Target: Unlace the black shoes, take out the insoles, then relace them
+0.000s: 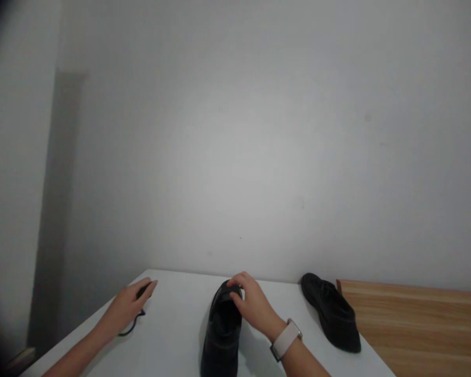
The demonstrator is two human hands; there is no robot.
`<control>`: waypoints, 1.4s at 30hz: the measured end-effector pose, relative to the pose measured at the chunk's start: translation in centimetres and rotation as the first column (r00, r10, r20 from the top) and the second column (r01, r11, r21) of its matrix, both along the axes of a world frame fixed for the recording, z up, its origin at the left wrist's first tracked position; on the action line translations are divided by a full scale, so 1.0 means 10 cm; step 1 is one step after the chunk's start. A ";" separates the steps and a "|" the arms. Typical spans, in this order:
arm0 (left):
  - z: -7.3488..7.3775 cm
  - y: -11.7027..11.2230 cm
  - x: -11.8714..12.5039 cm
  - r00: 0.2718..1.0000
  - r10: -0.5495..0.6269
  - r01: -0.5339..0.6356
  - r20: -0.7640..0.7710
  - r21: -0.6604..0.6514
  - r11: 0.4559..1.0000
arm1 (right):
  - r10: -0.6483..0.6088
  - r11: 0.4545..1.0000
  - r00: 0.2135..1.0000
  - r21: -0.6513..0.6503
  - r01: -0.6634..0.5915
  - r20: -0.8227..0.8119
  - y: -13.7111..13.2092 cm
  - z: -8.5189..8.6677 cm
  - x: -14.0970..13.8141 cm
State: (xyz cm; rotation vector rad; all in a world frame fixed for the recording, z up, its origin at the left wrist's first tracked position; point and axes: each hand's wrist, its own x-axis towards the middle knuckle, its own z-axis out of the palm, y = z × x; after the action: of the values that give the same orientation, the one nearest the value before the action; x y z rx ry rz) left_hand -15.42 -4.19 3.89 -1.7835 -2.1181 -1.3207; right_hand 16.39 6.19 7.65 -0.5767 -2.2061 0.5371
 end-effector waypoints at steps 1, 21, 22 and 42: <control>-0.06 -0.09 -0.14 0.998 0.036 -0.039 -0.047 -0.083 0.996 | -0.019 1.000 0.999 0.002 0.019 0.041 0.07 -0.04 0.02; -0.03 -0.42 0.02 0.945 0.075 -0.063 -0.317 0.049 0.997 | -0.182 0.983 0.902 0.083 0.162 0.393 0.38 -0.11 -0.25; 0.00 -0.31 0.20 0.968 -0.055 0.069 -0.245 0.048 0.996 | -0.205 0.979 0.900 0.073 0.191 0.385 0.40 -0.10 -0.27; -0.22 1.09 1.38 0.737 -0.427 0.409 0.524 0.158 0.899 | -0.249 0.966 0.893 -0.160 0.202 -0.376 0.31 -0.60 -0.23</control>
State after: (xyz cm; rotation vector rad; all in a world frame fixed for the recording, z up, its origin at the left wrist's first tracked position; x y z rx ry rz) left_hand -1.64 6.73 1.68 -2.1563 -1.9427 -2.2056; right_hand 14.09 9.27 1.63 -0.7091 -1.7088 0.6035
